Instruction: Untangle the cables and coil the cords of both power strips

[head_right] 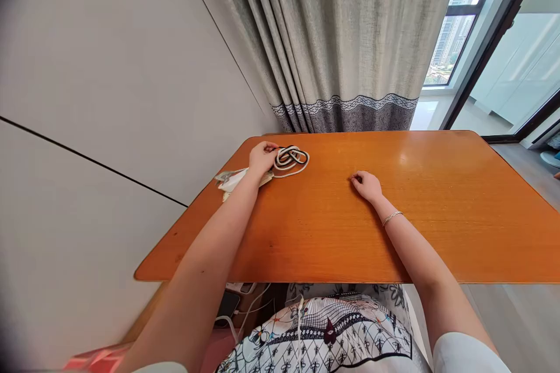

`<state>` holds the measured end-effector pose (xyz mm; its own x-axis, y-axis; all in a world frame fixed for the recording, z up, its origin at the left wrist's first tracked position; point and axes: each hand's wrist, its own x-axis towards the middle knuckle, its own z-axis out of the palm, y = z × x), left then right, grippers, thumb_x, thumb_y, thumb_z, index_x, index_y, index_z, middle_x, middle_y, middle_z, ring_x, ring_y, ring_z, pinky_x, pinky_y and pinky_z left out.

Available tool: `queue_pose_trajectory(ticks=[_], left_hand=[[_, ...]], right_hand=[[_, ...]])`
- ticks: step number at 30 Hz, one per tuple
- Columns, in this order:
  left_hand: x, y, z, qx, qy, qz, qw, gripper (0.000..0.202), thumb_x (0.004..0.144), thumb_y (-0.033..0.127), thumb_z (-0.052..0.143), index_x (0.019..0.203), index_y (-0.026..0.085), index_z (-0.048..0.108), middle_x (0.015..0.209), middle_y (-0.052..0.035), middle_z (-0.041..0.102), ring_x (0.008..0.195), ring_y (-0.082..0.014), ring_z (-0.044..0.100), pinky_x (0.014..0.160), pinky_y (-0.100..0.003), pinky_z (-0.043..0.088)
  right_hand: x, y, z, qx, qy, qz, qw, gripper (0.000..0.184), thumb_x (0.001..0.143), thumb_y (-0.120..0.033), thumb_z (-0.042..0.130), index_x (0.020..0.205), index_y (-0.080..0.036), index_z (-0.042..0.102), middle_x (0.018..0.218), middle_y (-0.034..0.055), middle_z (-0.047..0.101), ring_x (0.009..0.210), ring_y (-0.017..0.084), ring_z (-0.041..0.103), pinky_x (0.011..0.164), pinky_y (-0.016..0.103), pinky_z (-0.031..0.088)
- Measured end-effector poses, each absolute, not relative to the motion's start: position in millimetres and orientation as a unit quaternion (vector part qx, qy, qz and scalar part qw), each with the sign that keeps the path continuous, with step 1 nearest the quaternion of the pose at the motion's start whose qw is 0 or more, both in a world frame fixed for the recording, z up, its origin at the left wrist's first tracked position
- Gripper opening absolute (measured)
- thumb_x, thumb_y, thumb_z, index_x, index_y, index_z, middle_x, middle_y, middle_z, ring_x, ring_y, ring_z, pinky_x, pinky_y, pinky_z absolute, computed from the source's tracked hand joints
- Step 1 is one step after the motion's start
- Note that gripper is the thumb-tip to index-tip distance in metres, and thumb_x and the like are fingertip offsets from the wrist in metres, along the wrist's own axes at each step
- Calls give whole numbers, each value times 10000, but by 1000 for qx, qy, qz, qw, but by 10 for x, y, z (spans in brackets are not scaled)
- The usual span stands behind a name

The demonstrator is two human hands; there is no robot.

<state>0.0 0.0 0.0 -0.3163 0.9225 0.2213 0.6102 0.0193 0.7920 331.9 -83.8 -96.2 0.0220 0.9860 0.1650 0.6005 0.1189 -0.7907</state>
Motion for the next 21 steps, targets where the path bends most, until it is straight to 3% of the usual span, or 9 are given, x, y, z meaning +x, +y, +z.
queue_pose_trajectory(ticks=[4,10,13,15,18,21], left_hand=[[341,-213,62,571,623,468,258,172,714,104,658,870,173,668,849,-26,688,767,-158,628,760,-279,509],[856,-623,293,539,462,545,447,210,663,152,714,860,173,646,795,-6,656,731,-137,626,725,-270,521],[1065,-774,426,530,422,532,507,222,664,189,729,867,175,639,767,11,638,699,-119,603,684,-248,501],[1167,-839,508,540,400,519,528,228,681,225,734,884,176,642,781,9,644,700,-117,602,679,-248,502],[1248,-869,596,545,384,519,535,237,701,265,734,898,179,636,791,5,649,691,-115,597,659,-246,501],[1255,-835,620,540,380,528,534,256,711,310,733,903,187,616,783,5,653,661,-116,585,652,-260,506]], right_hand=[[3328,-837,-981,-582,-613,286,450,312,839,-435,626,1016,-198,724,988,84,766,829,202,663,834,367,524],[3144,-887,-782,-514,-569,296,569,615,896,-691,420,1199,-203,638,1306,147,682,1115,239,650,961,409,504],[2977,-865,-553,-455,-506,335,652,690,913,-757,303,1165,-215,648,1234,118,713,1099,231,656,939,393,504],[2917,-826,-364,-406,-438,386,703,707,880,-807,335,1065,-219,681,1102,88,743,1021,224,670,883,364,513],[2953,-761,-70,-365,-399,463,702,720,826,-861,395,970,-228,707,988,54,751,924,209,680,784,313,520],[3055,-729,163,-354,-437,525,638,820,797,-928,328,989,-231,717,1003,53,759,922,214,696,750,295,533]])
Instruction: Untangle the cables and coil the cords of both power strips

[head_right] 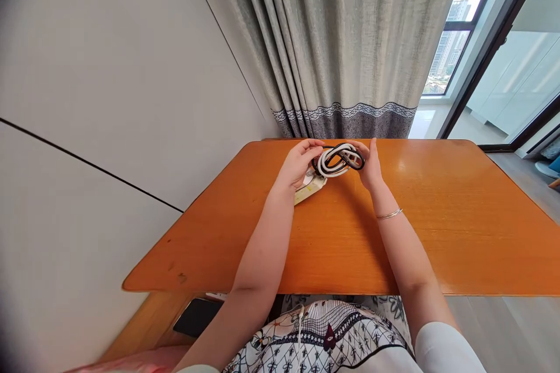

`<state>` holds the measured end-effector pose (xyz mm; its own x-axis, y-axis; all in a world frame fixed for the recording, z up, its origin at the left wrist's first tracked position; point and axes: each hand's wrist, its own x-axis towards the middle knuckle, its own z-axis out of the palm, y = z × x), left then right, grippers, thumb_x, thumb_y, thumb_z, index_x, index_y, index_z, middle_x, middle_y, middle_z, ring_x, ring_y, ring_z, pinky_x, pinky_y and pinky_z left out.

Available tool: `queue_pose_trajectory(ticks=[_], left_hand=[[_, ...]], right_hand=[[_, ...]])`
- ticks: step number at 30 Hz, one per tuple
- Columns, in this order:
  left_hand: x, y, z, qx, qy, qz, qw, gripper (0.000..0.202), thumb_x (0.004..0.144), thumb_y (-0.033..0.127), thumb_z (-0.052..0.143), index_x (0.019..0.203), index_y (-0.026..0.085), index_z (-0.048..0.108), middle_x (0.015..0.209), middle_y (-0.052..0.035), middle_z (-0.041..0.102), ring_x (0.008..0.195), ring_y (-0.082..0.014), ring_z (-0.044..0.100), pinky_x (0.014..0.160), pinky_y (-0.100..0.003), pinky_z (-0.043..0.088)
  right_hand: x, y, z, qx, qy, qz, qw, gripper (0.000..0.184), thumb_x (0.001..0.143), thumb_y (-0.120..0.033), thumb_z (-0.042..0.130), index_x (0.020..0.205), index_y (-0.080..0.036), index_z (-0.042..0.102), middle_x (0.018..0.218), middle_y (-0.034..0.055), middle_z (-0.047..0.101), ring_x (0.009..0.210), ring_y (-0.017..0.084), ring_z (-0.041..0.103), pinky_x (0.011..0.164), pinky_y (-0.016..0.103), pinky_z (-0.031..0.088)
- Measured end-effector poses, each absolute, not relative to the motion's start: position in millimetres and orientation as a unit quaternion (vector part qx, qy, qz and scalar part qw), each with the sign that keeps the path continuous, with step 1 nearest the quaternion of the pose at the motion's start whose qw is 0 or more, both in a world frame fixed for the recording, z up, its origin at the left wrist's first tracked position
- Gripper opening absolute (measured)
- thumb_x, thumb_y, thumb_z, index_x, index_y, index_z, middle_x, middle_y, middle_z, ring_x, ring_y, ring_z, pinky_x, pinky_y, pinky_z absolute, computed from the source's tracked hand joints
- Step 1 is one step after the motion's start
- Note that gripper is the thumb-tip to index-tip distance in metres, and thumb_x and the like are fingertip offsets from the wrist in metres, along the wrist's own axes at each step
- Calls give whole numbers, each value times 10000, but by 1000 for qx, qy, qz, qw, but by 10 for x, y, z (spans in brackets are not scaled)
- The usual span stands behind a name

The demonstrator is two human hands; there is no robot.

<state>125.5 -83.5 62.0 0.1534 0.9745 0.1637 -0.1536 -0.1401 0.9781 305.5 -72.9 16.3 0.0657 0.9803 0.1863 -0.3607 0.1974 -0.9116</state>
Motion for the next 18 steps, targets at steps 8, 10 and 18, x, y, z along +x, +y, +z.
queue_pose_trajectory(ticks=[8,10,18], left_hand=[[1125,-748,524,571,405,514,496,249,739,367,719,902,197,636,756,3,622,672,-136,588,645,-275,506],[1091,-755,496,586,417,507,475,224,772,343,702,929,193,651,807,-20,641,729,-153,615,686,-290,522],[1230,-939,497,760,438,430,214,340,758,293,798,1069,213,685,1125,-82,686,1047,-248,643,928,-384,508]], right_hand=[[3020,-778,320,-367,-512,538,560,996,787,-960,76,1117,-224,661,1105,88,756,995,243,732,887,343,567],[2998,-787,311,-362,-516,533,564,956,791,-963,143,1124,-229,655,1082,79,758,988,236,727,879,340,568],[2841,-828,257,-374,-547,445,603,848,753,-963,361,945,-208,696,952,69,756,949,231,699,922,367,542]])
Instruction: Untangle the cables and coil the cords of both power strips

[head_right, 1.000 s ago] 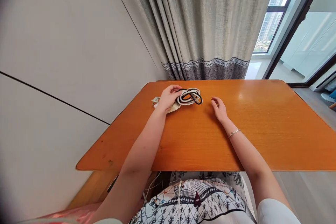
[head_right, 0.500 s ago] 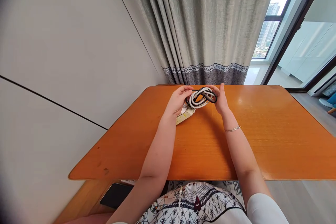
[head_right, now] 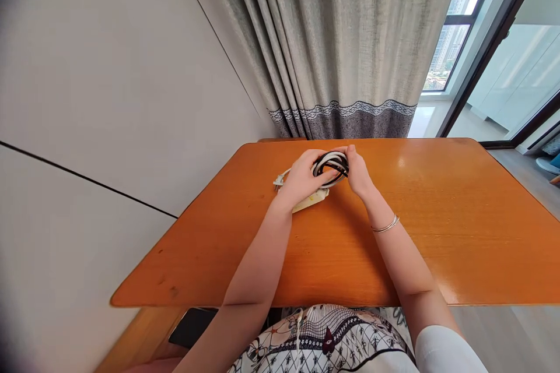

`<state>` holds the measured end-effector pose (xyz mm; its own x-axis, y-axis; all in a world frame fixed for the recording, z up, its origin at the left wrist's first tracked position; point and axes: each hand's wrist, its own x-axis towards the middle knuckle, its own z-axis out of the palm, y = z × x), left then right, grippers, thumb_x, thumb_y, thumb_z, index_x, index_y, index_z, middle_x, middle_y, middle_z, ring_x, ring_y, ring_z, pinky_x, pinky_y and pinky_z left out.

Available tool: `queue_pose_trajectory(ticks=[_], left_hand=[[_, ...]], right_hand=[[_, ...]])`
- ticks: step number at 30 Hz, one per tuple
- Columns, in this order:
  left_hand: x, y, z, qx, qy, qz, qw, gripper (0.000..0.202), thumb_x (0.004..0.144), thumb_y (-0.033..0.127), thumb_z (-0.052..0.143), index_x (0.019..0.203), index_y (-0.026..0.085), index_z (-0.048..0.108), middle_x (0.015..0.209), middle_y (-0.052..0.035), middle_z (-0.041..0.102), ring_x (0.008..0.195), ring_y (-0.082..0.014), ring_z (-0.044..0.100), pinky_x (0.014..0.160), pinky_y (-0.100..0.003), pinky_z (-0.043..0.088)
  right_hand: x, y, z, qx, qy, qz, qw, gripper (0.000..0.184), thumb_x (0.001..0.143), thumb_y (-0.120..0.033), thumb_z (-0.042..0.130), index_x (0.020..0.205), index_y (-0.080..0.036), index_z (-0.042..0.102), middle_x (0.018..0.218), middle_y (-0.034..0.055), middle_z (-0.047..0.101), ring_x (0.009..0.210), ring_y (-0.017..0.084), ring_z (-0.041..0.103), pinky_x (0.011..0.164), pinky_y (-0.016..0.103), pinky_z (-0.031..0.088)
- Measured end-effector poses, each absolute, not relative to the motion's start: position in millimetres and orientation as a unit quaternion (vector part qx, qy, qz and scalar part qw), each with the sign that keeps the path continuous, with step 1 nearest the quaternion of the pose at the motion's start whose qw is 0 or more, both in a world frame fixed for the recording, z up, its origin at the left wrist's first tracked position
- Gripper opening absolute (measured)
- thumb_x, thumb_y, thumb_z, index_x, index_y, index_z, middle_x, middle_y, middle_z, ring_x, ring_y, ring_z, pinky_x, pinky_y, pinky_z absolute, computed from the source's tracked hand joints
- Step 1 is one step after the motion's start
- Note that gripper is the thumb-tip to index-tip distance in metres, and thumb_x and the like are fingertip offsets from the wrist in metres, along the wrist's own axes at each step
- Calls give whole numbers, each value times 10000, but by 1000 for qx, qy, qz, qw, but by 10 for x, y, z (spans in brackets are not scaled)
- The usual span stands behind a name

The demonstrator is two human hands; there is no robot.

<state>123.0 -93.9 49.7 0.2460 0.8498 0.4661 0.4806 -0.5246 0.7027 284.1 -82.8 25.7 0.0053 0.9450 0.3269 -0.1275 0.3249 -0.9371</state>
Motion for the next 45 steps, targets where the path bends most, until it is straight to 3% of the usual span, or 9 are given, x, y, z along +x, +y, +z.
queue_pose_trajectory(ticks=[6,10,13,19,26,32,39,45], left_hand=[[1362,-1043,520,788,447,376,196,423,747,310,818,1112,210,629,1143,-94,713,1075,-295,656,914,-418,505],[1349,-1020,516,787,428,389,213,293,782,222,754,1052,214,640,1092,-75,733,1035,-263,673,919,-399,513],[1299,-965,498,769,414,421,245,211,805,153,689,1003,215,654,1061,-58,743,1015,-232,682,929,-380,513],[1195,-877,471,680,361,491,409,102,830,243,684,914,199,646,980,-49,743,943,-199,716,886,-344,552],[1194,-890,512,642,369,540,399,124,839,280,695,910,193,642,927,-41,740,894,-180,715,876,-324,566],[1187,-883,500,643,373,548,383,233,850,401,706,944,203,627,947,-42,737,907,-178,712,881,-310,566],[1167,-867,470,639,367,568,366,290,856,460,699,974,210,611,997,-60,740,938,-189,716,884,-314,570],[1183,-852,458,640,374,570,355,262,893,459,648,975,215,598,975,-53,725,930,-181,699,880,-303,559]], right_hand=[[2842,-866,232,-427,-586,338,600,754,836,-902,328,839,-222,655,866,63,716,849,220,662,811,364,513],[2870,-898,259,-461,-603,249,602,685,826,-902,360,762,-246,547,715,15,591,725,192,560,741,346,453],[2864,-903,294,-427,-600,309,602,608,825,-849,481,836,-247,565,773,-4,610,770,177,572,782,326,472],[2986,-917,377,-312,-619,504,516,537,811,-708,670,1088,-249,695,1137,19,728,1079,198,655,1012,333,492],[3195,-907,382,-257,-635,558,469,580,770,-654,763,1197,-263,732,1293,53,718,1202,240,641,1090,401,469],[3211,-855,315,-225,-641,595,429,614,762,-620,792,1230,-230,712,1238,81,727,1107,228,668,1008,392,525],[3046,-916,352,-230,-630,571,473,592,651,-474,917,1132,-243,663,1083,22,715,968,174,660,915,327,564],[2959,-947,376,-244,-626,550,496,573,651,-481,912,1098,-237,650,1037,11,705,908,157,649,883,306,560]])
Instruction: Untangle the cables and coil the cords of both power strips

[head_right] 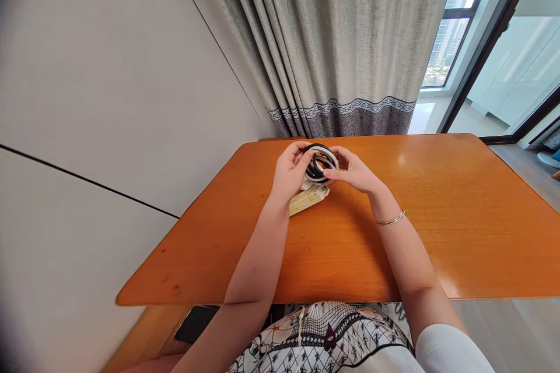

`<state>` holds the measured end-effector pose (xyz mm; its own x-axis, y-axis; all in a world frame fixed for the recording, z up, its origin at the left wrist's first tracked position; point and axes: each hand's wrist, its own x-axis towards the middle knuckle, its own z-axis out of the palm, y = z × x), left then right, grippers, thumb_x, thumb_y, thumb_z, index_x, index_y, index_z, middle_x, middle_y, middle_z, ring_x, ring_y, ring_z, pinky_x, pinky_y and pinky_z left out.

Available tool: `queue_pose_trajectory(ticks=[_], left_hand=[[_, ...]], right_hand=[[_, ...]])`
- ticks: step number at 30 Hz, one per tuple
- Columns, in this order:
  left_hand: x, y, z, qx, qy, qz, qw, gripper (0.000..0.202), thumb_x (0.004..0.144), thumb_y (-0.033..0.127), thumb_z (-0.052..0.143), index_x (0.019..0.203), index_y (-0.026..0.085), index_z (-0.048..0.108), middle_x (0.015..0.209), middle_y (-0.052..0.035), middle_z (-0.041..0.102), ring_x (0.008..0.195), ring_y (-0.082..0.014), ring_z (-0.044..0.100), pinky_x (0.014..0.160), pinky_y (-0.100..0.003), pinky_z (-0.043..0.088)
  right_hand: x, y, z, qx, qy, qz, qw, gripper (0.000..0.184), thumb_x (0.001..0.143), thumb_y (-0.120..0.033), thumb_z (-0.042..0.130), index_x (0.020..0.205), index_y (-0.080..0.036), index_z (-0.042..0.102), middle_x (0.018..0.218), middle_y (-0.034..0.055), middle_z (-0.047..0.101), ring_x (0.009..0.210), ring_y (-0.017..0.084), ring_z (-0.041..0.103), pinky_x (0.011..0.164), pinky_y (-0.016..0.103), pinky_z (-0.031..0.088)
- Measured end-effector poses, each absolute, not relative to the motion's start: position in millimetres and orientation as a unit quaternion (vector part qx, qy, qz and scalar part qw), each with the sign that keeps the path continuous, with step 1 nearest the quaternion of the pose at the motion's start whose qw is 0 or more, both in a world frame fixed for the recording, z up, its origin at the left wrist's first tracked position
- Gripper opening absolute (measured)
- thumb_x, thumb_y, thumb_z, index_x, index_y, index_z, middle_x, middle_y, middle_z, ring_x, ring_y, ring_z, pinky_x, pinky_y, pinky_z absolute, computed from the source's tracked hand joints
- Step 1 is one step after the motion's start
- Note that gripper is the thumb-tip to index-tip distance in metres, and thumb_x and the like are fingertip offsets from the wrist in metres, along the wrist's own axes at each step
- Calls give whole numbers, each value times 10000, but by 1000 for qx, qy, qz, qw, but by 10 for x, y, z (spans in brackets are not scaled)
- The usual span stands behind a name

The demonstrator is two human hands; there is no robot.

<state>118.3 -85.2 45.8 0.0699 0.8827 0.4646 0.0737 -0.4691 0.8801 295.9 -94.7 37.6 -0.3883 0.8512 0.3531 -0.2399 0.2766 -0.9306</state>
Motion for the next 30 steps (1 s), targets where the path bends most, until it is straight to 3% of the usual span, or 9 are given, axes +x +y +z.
queue_pose_trajectory(ticks=[9,15,20,30], left_hand=[[1179,-831,472,630,377,580,352,177,883,374,635,945,213,597,921,-31,687,877,-168,658,845,-288,544],[1117,-831,492,638,347,569,385,321,815,462,711,987,198,646,1004,-57,708,958,-203,661,919,-341,531],[1050,-841,509,655,338,535,413,455,703,445,835,1041,192,664,1069,-69,715,1042,-221,649,1005,-362,476],[1084,-828,495,629,359,535,435,379,663,345,849,957,188,668,952,-30,700,871,-164,622,838,-296,470]], right_hand=[[2883,-955,351,-269,-638,500,521,591,654,-543,891,1098,-232,656,1048,28,708,931,180,653,919,341,535],[2920,-925,333,-273,-641,493,522,605,634,-550,902,1083,-238,645,1026,25,701,911,184,646,905,346,526],[2957,-899,308,-284,-647,484,516,617,628,-549,906,1087,-246,628,1003,20,688,886,182,638,878,343,519],[2961,-876,266,-326,-661,439,514,646,594,-634,888,1017,-228,618,848,-6,647,754,157,569,781,327,484]])
